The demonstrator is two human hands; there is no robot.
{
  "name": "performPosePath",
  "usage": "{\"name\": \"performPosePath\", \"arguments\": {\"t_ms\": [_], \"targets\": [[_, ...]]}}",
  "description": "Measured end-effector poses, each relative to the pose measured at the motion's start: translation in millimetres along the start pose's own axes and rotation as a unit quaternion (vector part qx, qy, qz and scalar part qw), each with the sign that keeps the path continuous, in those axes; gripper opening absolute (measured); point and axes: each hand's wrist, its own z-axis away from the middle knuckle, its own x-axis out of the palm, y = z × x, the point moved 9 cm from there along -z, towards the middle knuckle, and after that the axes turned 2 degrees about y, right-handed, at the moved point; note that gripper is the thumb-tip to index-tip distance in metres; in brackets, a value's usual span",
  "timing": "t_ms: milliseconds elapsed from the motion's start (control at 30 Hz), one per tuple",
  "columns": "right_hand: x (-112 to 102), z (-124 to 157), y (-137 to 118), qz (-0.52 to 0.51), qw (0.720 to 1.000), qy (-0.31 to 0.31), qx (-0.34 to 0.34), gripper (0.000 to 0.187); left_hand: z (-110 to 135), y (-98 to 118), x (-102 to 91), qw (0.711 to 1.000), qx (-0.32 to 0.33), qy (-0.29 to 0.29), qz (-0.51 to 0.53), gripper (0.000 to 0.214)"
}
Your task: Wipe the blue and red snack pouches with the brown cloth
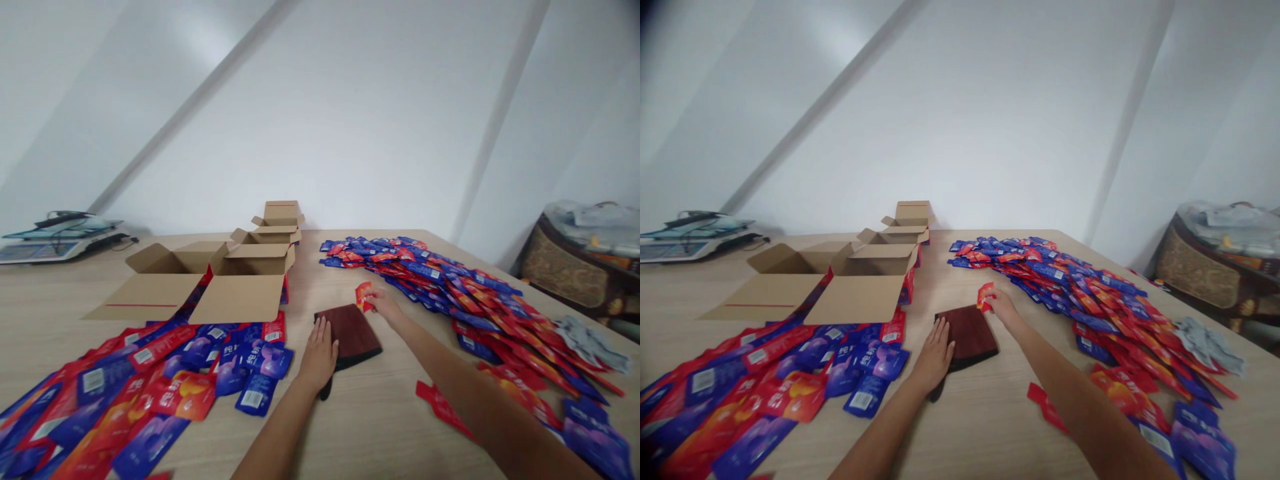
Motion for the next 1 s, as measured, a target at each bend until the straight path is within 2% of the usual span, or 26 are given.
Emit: {"name": "performPosePath", "arguments": {"t_ms": [100, 133, 200, 300, 367, 433, 567, 667, 767, 900, 1000], "targets": [[17.6, 18.7, -9.7, -0.027, 0.999, -0.022, -0.023, 0.034, -0.6, -5.1, 1.2, 0.999, -0.028, 0.013, -0.014, 0.053], [25.3, 26.7, -11.1, -0.001, 0.999, -0.045, -0.028, 0.035, -0.7, -6.3, 1.3, 0.999, -0.034, 0.016, -0.017, 0.053], [38.1, 43.0, -14.0, 0.127, 0.987, -0.083, -0.051, 0.035, -1.1, -6.9, 2.2, 0.999, -0.034, 0.017, -0.021, 0.052], [51.5, 61.1, -27.3, 0.347, 0.924, -0.060, -0.148, 0.040, -1.9, -6.2, 4.3, 0.999, -0.027, 0.011, -0.031, 0.052], [69.3, 67.5, -29.7, 0.418, 0.886, -0.055, -0.191, 0.047, -2.2, -6.5, 5.8, 0.999, -0.027, 0.006, -0.039, 0.052], [93.0, 67.7, -22.1, 0.443, 0.871, -0.077, -0.200, 0.053, -2.4, -7.1, 7.6, 0.999, -0.028, 0.002, -0.045, 0.052], [125.2, 54.9, -14.1, 0.429, 0.868, -0.096, -0.231, 0.055, -2.7, -6.7, 9.9, 0.999, -0.025, -0.001, -0.046, 0.052], [130.4, 44.9, -16.6, 0.420, 0.861, -0.122, -0.259, 0.054, -2.9, -7.0, 8.7, 0.998, -0.038, 0.000, -0.047, 0.053], [123.5, 48.2, -18.2, 0.413, 0.857, -0.150, -0.268, 0.054, -3.0, -6.7, 7.2, 0.998, -0.050, -0.006, -0.047, 0.053], [110.3, 78.8, -13.0, 0.405, 0.850, -0.210, -0.262, 0.063, -3.7, -4.5, 5.3, 0.998, -0.049, -0.016, -0.044, 0.052], [104.6, 110.5, -12.4, 0.420, 0.829, -0.261, -0.261, 0.075, -4.6, -4.9, 4.5, 0.997, -0.054, -0.019, -0.045, 0.052]]}}
